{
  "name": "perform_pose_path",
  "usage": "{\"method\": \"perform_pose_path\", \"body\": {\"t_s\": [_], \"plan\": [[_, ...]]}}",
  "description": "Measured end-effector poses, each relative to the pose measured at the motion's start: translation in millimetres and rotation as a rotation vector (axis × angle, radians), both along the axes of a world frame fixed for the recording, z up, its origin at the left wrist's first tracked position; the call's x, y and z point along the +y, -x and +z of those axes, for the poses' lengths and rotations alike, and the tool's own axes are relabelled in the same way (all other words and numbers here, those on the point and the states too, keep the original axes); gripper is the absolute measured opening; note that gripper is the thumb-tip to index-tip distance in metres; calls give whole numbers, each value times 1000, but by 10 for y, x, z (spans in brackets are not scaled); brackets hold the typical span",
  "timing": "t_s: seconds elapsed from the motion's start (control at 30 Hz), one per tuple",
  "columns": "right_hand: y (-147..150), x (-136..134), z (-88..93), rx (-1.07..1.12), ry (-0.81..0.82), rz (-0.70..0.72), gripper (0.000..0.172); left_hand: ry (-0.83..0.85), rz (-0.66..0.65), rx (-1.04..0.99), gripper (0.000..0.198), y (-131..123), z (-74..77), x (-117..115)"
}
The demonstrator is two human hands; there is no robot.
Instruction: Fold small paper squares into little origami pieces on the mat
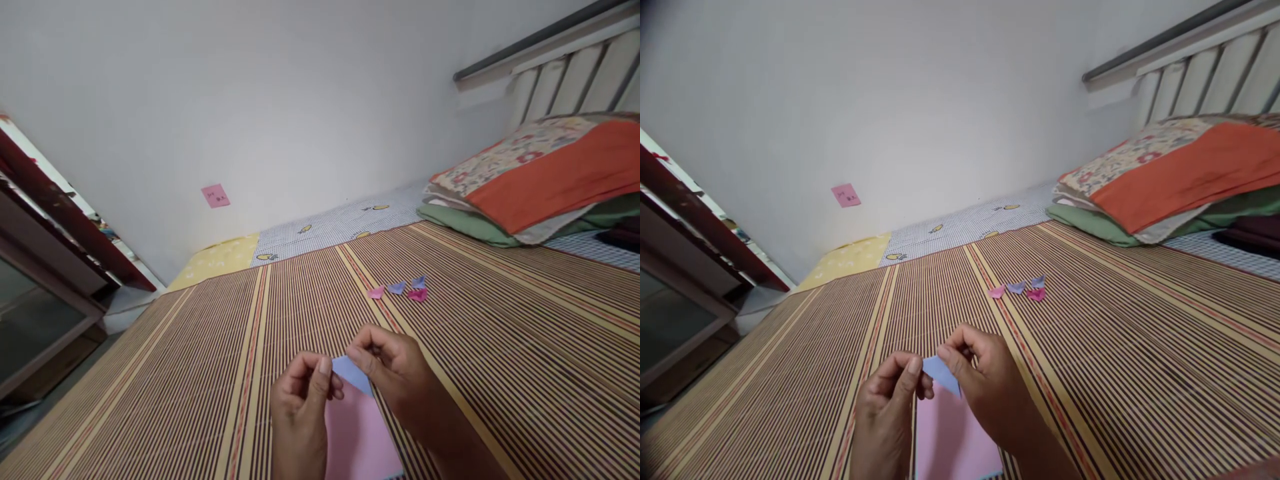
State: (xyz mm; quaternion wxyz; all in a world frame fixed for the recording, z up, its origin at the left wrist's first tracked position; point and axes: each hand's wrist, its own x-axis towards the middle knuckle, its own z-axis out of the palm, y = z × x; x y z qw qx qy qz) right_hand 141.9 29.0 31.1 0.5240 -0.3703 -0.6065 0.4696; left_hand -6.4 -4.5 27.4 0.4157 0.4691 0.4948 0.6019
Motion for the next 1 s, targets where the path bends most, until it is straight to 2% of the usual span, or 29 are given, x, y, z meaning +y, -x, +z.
{"method": "perform_pose_path", "body": {"t_s": [0.13, 0.3, 0.43, 0.7, 0.87, 0.93, 1.0], "plan": [[-4, 74, -90, 130, 108, 96, 33, -14, -24, -51, 40, 17, 4, 18], [25, 137, -147, 337, 210, 181, 40, -5, -39, -63, 25, -51, 37, 23], [72, 122, -146, 375, 244, 246, 43, -9, -71, -138, 27, -103, 31, 5], [101, 63, -82, 463, 280, 342, 41, -37, -155, -147, 19, -60, -64, 22], [108, 74, -96, 426, 253, 280, 42, -55, -135, -123, 21, -90, -40, -2], [114, 77, -103, 349, 202, 208, 41, -56, -61, -128, 21, -110, -35, 2], [126, 62, -90, 286, 146, 117, 39, -103, 76, -152, 22, -129, -38, 15]]}}
